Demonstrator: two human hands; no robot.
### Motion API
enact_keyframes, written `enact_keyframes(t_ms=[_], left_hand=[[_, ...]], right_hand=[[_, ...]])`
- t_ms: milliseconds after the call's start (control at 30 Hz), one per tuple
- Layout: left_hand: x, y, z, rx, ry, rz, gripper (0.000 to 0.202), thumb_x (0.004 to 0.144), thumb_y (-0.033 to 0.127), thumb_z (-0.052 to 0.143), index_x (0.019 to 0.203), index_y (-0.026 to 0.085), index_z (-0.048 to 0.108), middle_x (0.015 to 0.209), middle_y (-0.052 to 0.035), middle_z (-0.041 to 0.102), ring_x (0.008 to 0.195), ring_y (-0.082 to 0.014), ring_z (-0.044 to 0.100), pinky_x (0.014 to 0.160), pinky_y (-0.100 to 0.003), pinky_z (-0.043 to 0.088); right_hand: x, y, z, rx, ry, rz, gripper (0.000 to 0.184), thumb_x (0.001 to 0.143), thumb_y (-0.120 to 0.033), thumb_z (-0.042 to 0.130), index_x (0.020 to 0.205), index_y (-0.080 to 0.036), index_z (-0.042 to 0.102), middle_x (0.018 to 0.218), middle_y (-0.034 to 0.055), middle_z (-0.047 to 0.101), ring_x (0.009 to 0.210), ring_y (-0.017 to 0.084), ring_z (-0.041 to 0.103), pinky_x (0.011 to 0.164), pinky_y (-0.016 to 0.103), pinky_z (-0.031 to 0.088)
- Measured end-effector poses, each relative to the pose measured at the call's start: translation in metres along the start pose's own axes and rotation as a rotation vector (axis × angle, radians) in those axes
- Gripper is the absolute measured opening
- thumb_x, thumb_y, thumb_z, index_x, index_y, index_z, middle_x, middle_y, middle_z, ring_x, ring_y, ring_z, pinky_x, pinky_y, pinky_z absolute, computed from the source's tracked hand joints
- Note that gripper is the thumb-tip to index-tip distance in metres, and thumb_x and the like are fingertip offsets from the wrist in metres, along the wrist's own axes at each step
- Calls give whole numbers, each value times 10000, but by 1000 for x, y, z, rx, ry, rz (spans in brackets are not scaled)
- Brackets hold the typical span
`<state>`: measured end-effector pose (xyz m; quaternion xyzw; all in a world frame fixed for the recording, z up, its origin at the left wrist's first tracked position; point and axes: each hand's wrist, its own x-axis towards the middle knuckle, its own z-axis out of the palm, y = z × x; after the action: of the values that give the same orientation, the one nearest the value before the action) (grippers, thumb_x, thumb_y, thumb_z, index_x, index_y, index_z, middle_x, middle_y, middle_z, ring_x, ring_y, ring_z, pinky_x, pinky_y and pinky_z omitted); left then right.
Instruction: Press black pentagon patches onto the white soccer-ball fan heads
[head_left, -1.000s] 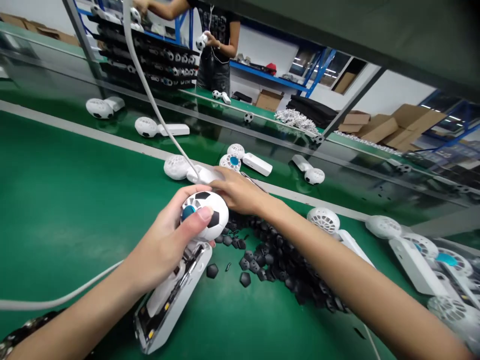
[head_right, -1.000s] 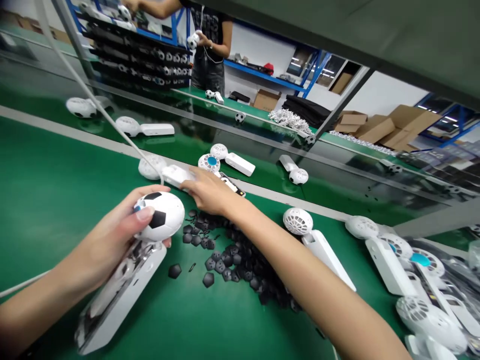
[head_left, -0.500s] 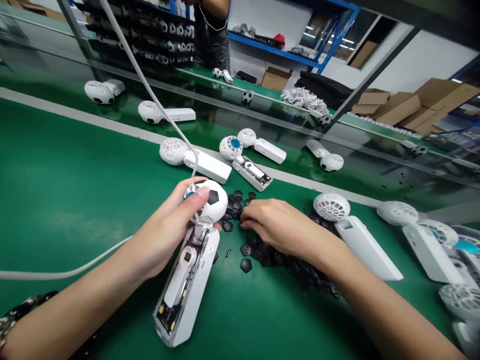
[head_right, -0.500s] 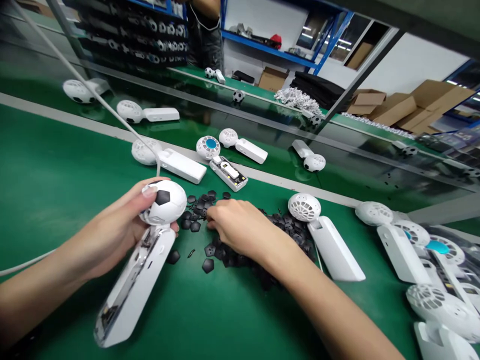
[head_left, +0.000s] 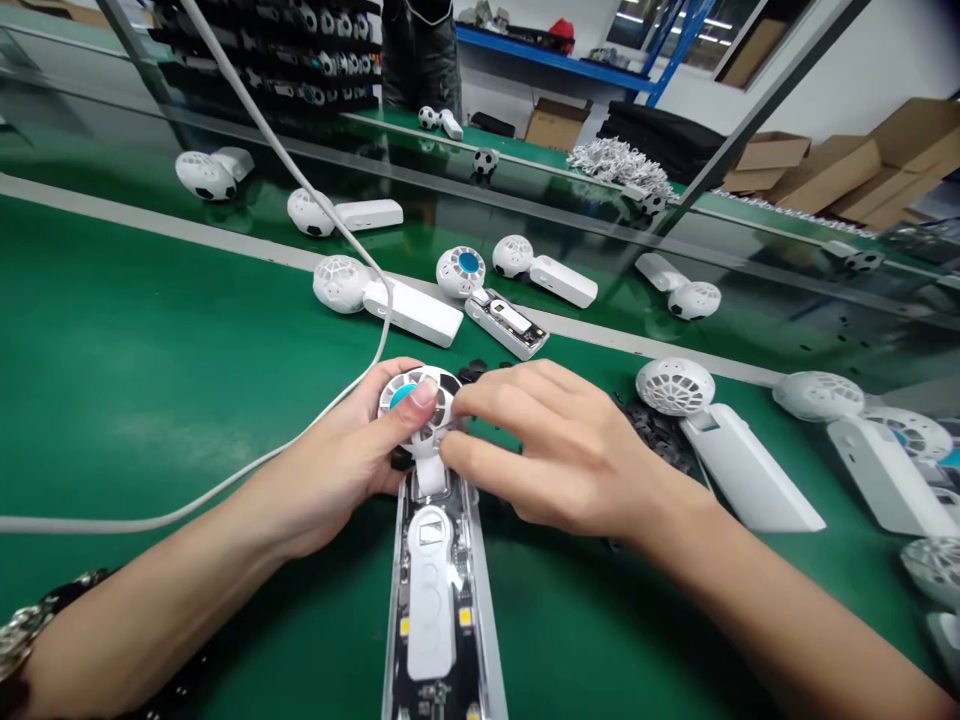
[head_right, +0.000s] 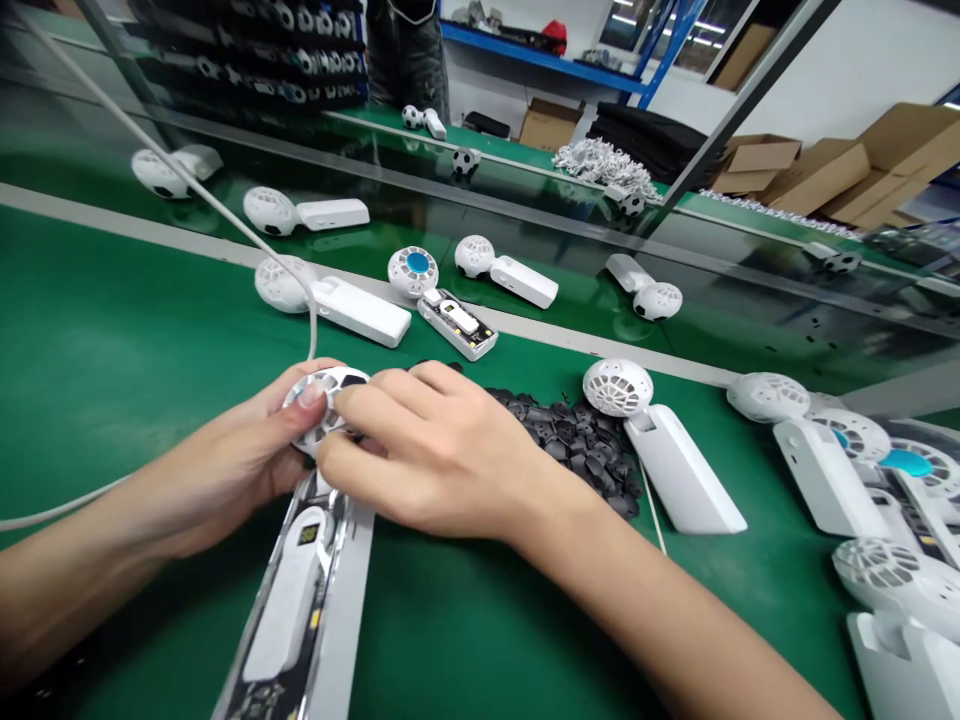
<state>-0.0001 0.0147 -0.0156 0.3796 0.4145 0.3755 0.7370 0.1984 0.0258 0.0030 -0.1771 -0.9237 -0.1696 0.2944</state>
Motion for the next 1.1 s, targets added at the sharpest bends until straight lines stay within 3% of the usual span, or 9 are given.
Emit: enact_keyframes(t_ms=[133, 300, 433, 533, 700, 800, 900, 1000, 1100], left_hand=[[-3, 1, 0, -17, -36, -55, 468, 911, 470, 745, 1272, 312, 492, 957, -15, 619, 762, -142, 636, 615, -195, 589], [-7, -1, -3, -13, -122, -73, 602, 854, 476, 805, 1348, 324, 497, 1040, -31, 621, 778, -153, 636, 602, -211, 586], [-8, -2, -3, 28, -98, -85, 593, 801, 472, 860, 1291, 303, 570, 990, -17, 650, 720, -115, 604, 586, -144, 538], [-8, -1, 0, -50, -81, -92, 519, 831, 431, 836, 1263, 283, 590, 936, -7, 668, 650, -96, 590, 561, -125, 524], [-7, 1, 3, -72, -21, -56, 458, 843, 382, 812, 1238, 288, 601, 1018, -31, 701, 825, -162, 680, 652, -157, 574], [-8, 2, 2, -82, -53, -96, 472, 842, 442, 796, 1241, 290, 596, 924, -25, 690, 718, -150, 658, 624, -177, 579], [-9, 3, 1, -87, -121, -107, 543, 822, 554, 790, 1243, 279, 584, 822, -14, 647, 645, -151, 621, 578, -207, 579], [-10, 2, 2, -21, -143, -70, 680, 747, 564, 869, 1282, 286, 553, 966, -33, 667, 780, -182, 666, 623, -214, 593], [-12, 1, 6, 23, -87, 38, 717, 692, 431, 952, 1272, 271, 562, 1096, -31, 686, 974, -189, 685, 767, -162, 574]], right_hand=[[-6, -1, 9, 170, 49, 189, 250, 971, -85, 503, 927, -210, 714, 1104, 90, 692, 955, 199, 652, 730, 326, 542], [-8, 0, 10, 526, 34, 410, 180, 986, -154, 608, 1130, -240, 674, 1281, 83, 603, 1129, 204, 622, 871, 342, 586], [-5, 2, 6, 764, -49, 508, 327, 934, -187, 712, 1240, -239, 609, 1273, 63, 640, 1192, 215, 608, 976, 369, 567], [-3, 0, 8, 989, -42, 677, 350, 930, -272, 725, 1256, -236, 603, 1339, 60, 616, 1248, 212, 591, 1001, 359, 557], [0, -8, 16, 1361, -101, 980, 619, 839, -439, 798, 1349, -220, 526, 1310, 71, 642, 1155, 220, 660, 982, 371, 571], [2, -7, 16, 1400, -150, 1002, 621, 827, -427, 805, 1349, -213, 545, 1197, 57, 690, 1056, 229, 687, 869, 359, 602], [2, -4, 12, 1373, -201, 981, 598, 855, -372, 766, 1381, -203, 537, 1280, 61, 669, 1108, 239, 672, 906, 370, 587], [3, -2, 9, 1256, -227, 938, 542, 894, -335, 706, 1388, -191, 536, 1335, 73, 649, 1135, 243, 665, 952, 392, 568], [4, -6, 8, 1128, -205, 808, 446, 916, -264, 641, 1350, -205, 554, 1291, 64, 674, 1111, 236, 672, 941, 396, 568]])
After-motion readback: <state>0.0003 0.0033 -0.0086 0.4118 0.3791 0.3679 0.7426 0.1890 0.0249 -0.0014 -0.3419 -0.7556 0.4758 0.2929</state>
